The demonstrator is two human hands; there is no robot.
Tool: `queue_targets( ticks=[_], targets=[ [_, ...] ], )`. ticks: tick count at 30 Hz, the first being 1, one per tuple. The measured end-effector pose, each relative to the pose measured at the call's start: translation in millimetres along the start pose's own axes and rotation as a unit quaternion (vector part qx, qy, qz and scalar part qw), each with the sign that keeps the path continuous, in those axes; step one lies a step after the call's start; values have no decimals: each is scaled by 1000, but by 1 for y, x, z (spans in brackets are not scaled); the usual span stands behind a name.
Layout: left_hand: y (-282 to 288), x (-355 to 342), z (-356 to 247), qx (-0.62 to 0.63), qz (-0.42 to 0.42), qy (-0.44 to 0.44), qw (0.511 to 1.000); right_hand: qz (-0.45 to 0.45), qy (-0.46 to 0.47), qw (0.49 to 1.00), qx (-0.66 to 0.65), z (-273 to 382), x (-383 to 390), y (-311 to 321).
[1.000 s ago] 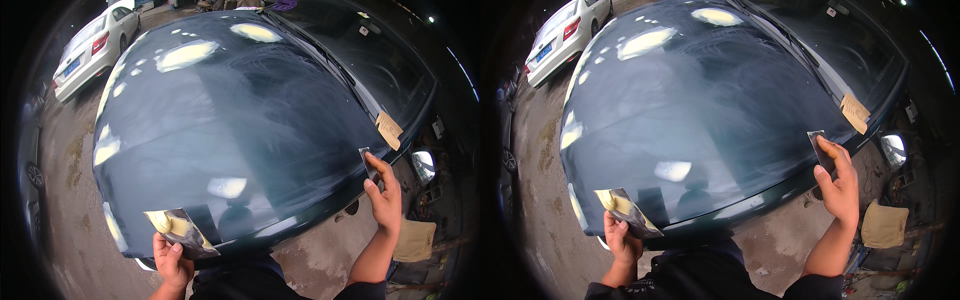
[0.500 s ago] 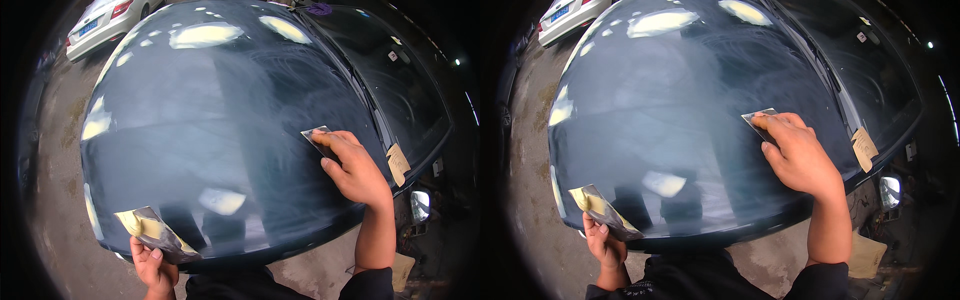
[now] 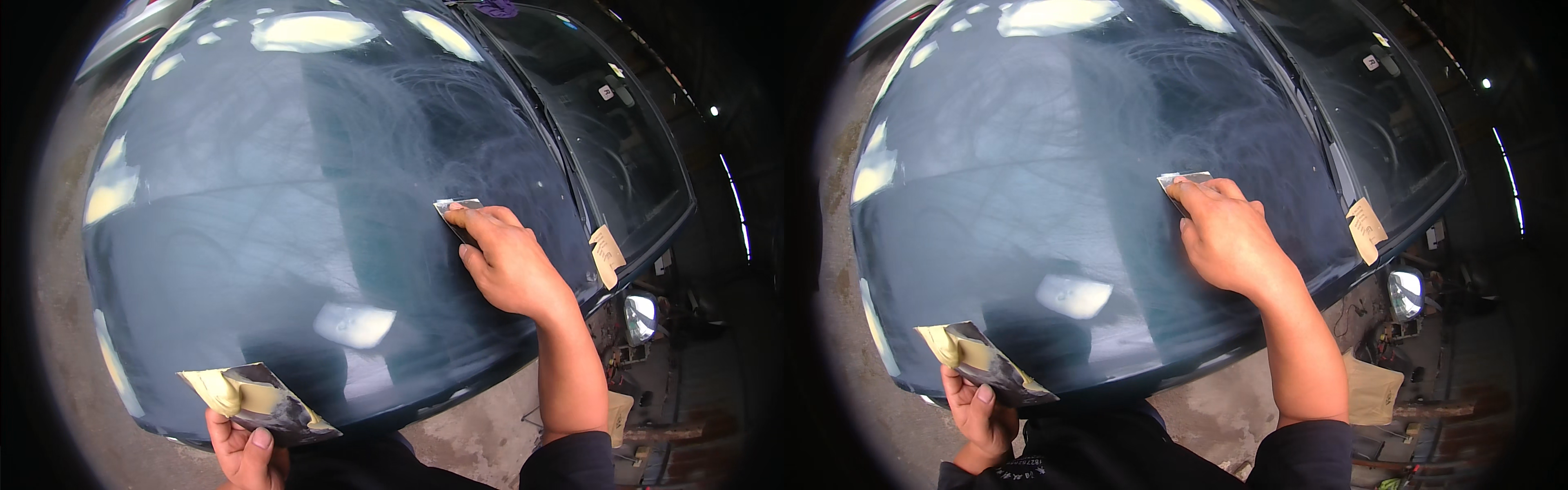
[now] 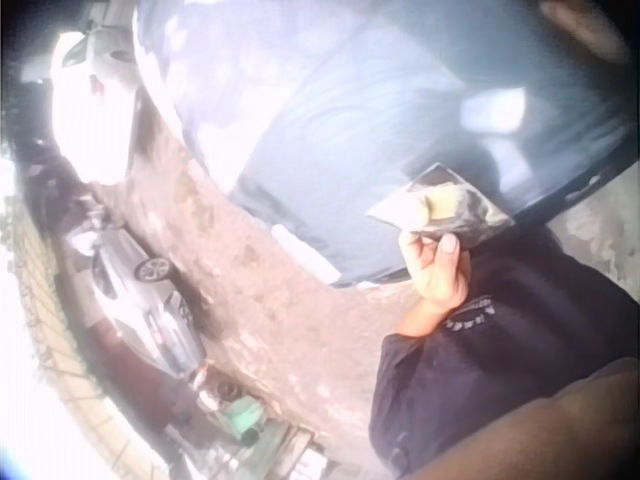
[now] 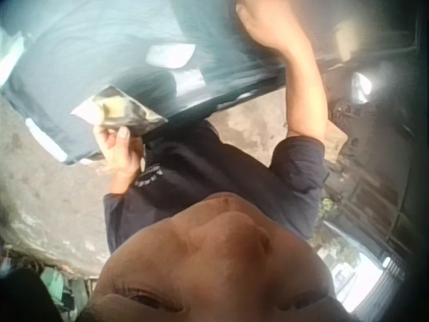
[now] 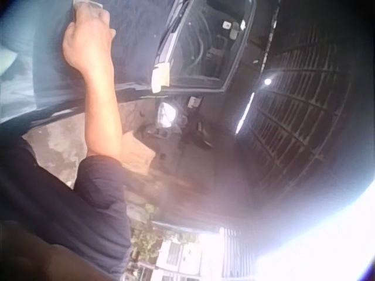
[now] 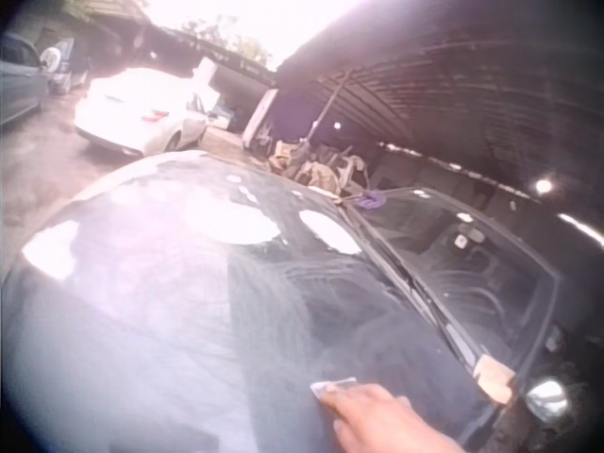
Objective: The person applies a yellow body filler to the hood of a dark-colored car using two metal spreaders. They repeatedly scoop filler from one spreader and spread it across multiple spots on the hood, smoothing the material into thin layers.
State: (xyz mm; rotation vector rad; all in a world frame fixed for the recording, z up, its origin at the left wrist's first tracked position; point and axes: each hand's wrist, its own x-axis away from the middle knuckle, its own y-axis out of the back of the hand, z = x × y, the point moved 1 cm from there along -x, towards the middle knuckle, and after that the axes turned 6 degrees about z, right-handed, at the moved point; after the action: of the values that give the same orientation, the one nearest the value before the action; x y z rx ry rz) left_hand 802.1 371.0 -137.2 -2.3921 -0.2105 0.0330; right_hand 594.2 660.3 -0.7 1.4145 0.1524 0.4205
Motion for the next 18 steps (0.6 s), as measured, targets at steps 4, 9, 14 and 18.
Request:
queue_targets(
  ticks=[4, 9, 14, 18],
  targets=[
    [0, -1, -2, 6, 4, 6, 1000, 12, -2, 1000, -18, 2, 12, -3],
    [3, -2, -1, 4, 11, 10, 1000, -5, -19, 999, -28, 6, 14, 18],
    [3, -3, 0, 6, 19, 9, 1000, -2, -27, 999, -25, -2, -6, 13],
    [3, -3, 1, 6, 25, 9, 1000, -6, -24, 1000, -2, 7, -10, 1]
  ],
)
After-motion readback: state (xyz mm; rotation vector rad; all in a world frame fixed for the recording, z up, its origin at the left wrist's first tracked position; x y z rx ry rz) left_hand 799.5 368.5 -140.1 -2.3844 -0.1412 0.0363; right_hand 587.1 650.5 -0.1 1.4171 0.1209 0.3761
